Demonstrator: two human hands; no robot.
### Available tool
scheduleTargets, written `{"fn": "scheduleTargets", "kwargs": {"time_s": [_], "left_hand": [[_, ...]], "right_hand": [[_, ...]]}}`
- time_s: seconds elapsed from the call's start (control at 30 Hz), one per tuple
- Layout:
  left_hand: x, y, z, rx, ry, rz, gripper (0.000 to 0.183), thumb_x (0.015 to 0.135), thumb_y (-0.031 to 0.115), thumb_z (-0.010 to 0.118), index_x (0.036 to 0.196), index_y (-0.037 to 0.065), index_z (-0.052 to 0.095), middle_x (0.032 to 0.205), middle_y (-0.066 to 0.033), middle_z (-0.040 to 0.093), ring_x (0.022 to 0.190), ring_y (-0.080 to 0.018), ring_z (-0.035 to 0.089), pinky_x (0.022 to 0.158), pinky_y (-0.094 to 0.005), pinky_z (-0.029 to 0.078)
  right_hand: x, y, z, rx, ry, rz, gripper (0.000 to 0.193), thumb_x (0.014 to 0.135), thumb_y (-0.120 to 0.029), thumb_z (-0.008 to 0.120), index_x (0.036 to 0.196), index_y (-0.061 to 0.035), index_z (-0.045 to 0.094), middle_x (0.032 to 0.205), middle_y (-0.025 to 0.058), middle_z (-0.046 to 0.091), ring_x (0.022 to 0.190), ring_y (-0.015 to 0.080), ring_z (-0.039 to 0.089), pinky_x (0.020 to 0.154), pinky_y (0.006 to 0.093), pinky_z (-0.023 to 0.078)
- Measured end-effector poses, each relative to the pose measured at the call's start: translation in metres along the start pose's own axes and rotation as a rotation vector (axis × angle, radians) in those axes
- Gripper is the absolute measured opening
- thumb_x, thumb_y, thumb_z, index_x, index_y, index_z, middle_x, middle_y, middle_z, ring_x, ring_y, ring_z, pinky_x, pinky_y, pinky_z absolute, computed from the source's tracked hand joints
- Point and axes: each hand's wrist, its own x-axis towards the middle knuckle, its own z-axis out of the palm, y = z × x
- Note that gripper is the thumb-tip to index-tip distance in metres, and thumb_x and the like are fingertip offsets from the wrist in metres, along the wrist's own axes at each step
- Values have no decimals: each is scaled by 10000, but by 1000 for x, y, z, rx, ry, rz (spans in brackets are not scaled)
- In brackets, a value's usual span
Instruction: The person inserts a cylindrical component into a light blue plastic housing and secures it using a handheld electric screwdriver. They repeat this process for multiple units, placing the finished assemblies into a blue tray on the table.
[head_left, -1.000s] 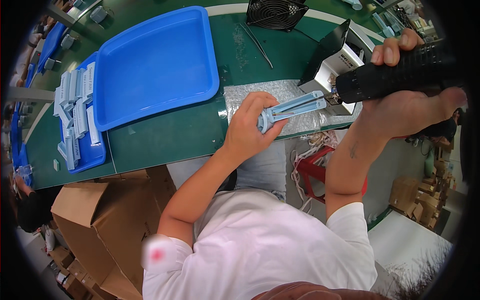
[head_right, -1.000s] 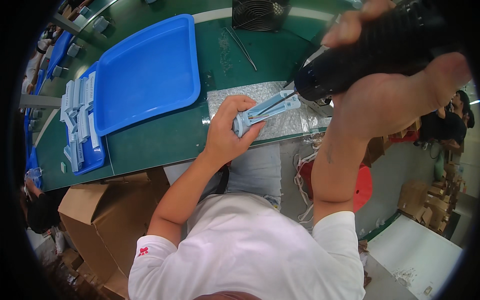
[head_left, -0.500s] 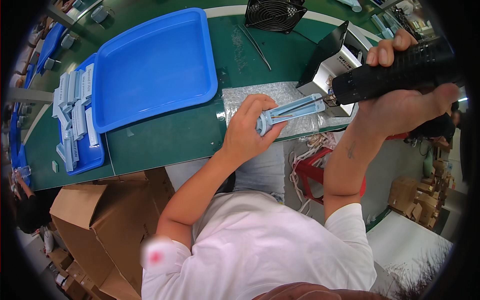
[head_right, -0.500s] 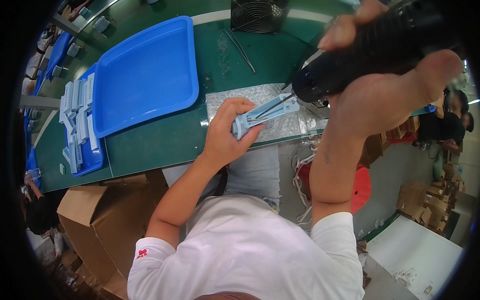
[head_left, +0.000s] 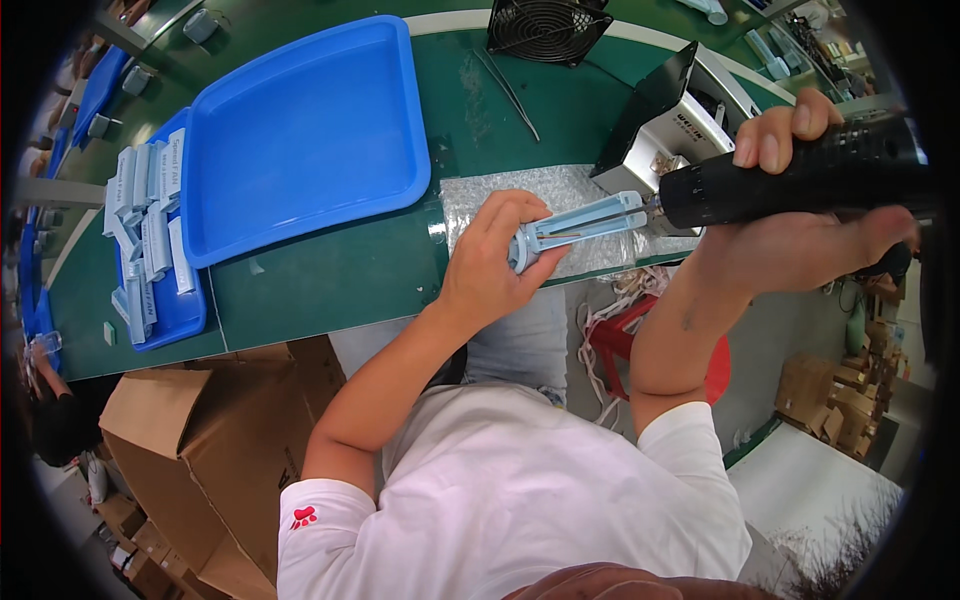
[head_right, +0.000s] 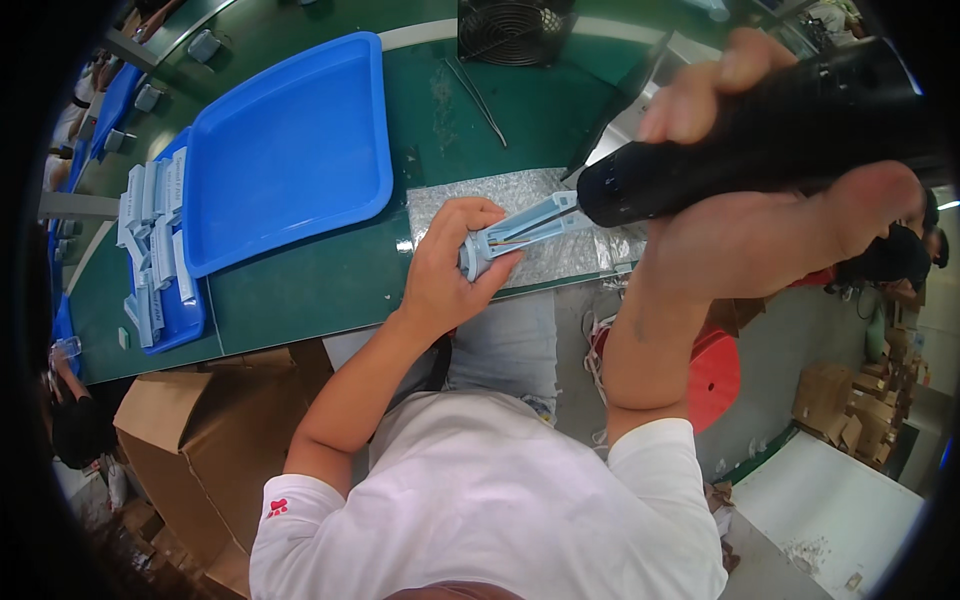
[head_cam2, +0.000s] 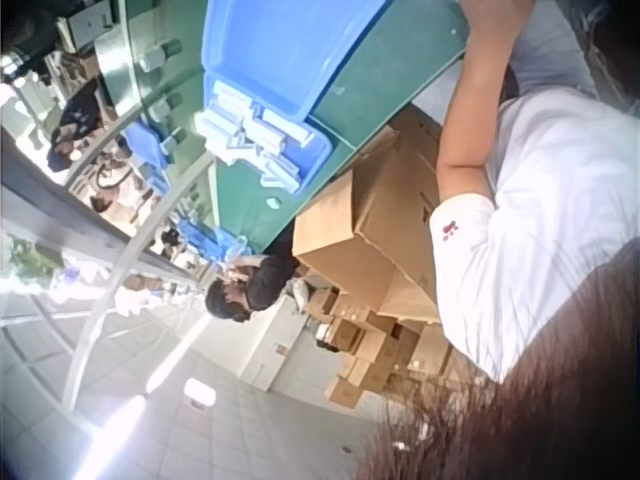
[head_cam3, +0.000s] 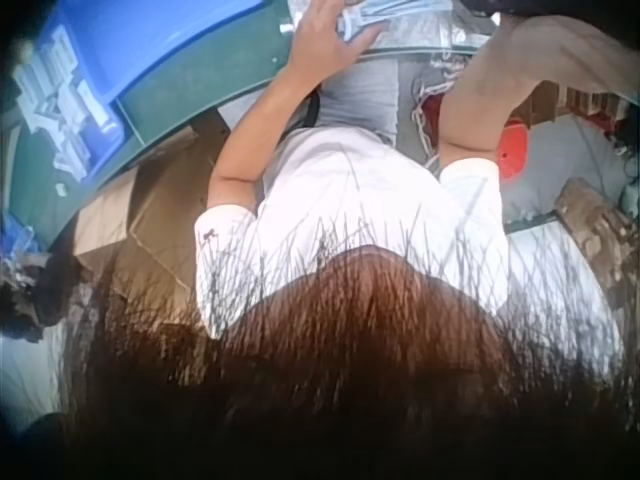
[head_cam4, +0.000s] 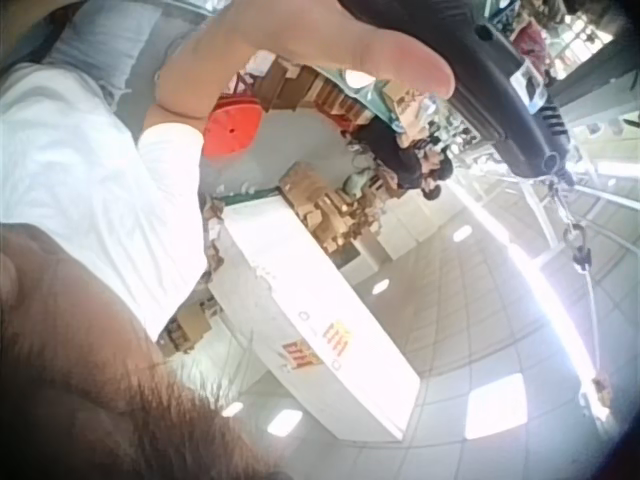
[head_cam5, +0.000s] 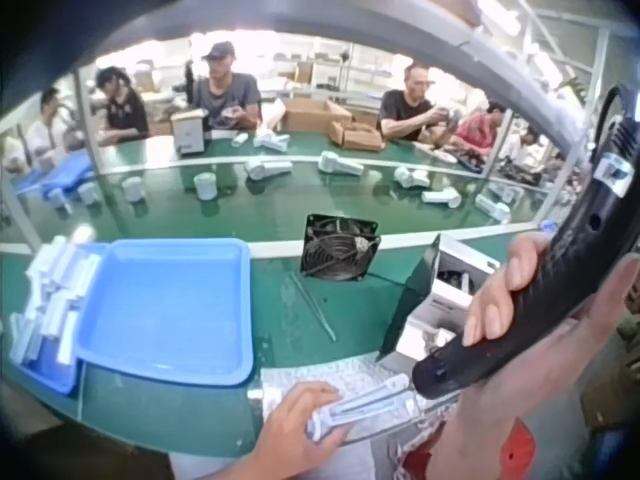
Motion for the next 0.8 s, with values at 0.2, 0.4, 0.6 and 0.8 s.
{"fn": "scheduleTargets", "kwargs": {"time_s": [0.2,0.4,0.6,0.8], "left_hand": [[2,-1,2,-2,-40,-10,423,773,55,844,1123,31,608,1130,-141,651,1027,-317,651,883,-387,524],[28,21,-43,74,-345,-310,564,779,181,882,1237,25,593,1127,-143,670,1017,-278,667,921,-367,524],[95,2,-127,-550,-175,-918,471,996,293,711,1328,14,527,1227,-140,662,1069,-256,701,963,-406,572],[248,-108,-127,-406,-19,-762,566,971,375,735,1332,2,507,1219,-135,649,1078,-250,684,944,-415,577]], "right_hand": [[0,2,4,41,7,-7,971,877,-843,522,1225,63,506,968,162,585,672,230,583,585,370,499],[34,-26,-9,596,-102,-60,806,967,-666,579,1371,15,426,1011,177,606,738,241,598,674,354,533],[71,-50,-80,733,-256,-97,780,977,-618,592,1396,19,430,1113,174,550,803,208,527,758,341,486],[64,1,-50,-140,219,-282,479,1025,3,567,1466,35,382,1257,247,622,998,241,669,847,378,597]]}}
